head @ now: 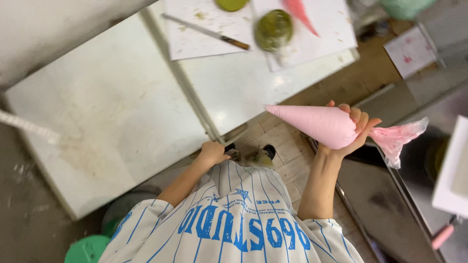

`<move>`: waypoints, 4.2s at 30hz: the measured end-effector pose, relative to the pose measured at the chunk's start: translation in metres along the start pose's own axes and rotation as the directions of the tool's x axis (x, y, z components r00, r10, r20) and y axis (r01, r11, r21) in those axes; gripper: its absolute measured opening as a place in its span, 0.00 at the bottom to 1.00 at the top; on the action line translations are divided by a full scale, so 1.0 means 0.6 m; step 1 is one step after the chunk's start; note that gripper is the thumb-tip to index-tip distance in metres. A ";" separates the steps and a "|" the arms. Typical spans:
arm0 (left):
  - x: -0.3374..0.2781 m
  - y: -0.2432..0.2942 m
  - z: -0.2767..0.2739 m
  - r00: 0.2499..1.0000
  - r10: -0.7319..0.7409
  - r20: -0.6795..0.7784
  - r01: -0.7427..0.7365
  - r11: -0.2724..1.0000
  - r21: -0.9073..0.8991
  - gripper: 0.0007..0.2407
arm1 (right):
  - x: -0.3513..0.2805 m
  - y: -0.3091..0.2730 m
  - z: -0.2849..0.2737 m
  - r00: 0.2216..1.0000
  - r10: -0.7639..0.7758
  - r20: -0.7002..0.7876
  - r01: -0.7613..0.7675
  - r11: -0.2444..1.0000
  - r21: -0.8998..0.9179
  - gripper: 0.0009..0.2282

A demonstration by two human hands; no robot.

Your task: The person pipes pink frosting from a bag along the lower edge of a rectangular white cake, creating a ruffled border, and then wipes the station with a cloth.

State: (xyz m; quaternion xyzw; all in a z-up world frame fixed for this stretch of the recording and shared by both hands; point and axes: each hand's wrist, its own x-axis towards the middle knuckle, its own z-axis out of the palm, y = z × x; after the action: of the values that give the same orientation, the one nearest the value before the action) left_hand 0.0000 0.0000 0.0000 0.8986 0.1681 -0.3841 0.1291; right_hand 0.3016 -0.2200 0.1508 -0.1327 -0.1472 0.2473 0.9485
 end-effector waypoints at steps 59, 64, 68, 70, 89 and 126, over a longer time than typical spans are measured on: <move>0.266 1.136 -0.200 0.709 0.704 0.034 -0.201 0.248 -0.948 0.17 | -0.351 -0.692 -0.157 0.348 -0.896 0.277 -0.013 -0.300 -0.954 0.24; 0.267 1.137 -0.201 0.690 0.722 0.042 -0.231 0.275 -0.933 0.17 | -0.345 -0.688 -0.165 0.319 -0.900 0.297 -0.016 -0.319 -0.948 0.25; 0.275 1.136 -0.201 0.676 0.736 0.044 -0.242 0.277 -0.930 0.18 | -0.343 -0.685 -0.171 0.300 -0.905 0.301 -0.007 -0.318 -0.948 0.25; 0.279 1.136 -0.198 0.676 0.735 0.048 -0.242 0.284 -0.928 0.18 | -0.341 -0.685 -0.174 0.297 -0.905 0.303 -0.004 -0.319 -0.948 0.25; 0.290 1.132 -0.200 0.682 0.727 0.082 -0.257 0.343 -0.903 0.18 | -0.339 -0.683 -0.174 0.278 -0.916 0.290 0.032 -0.293 -0.956 0.25; 0.278 1.127 -0.215 0.693 0.716 0.078 -0.284 0.370 -0.885 0.18 | -0.339 -0.692 -0.144 0.279 -0.921 0.273 0.072 -0.263 -0.962 0.26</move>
State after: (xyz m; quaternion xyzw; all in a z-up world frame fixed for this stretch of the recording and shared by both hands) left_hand 0.4628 -0.5351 0.0339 0.6172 -0.0010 -0.3957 0.6800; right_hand 0.3402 -0.6889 0.1623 -0.6684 0.0298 -0.4815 0.5662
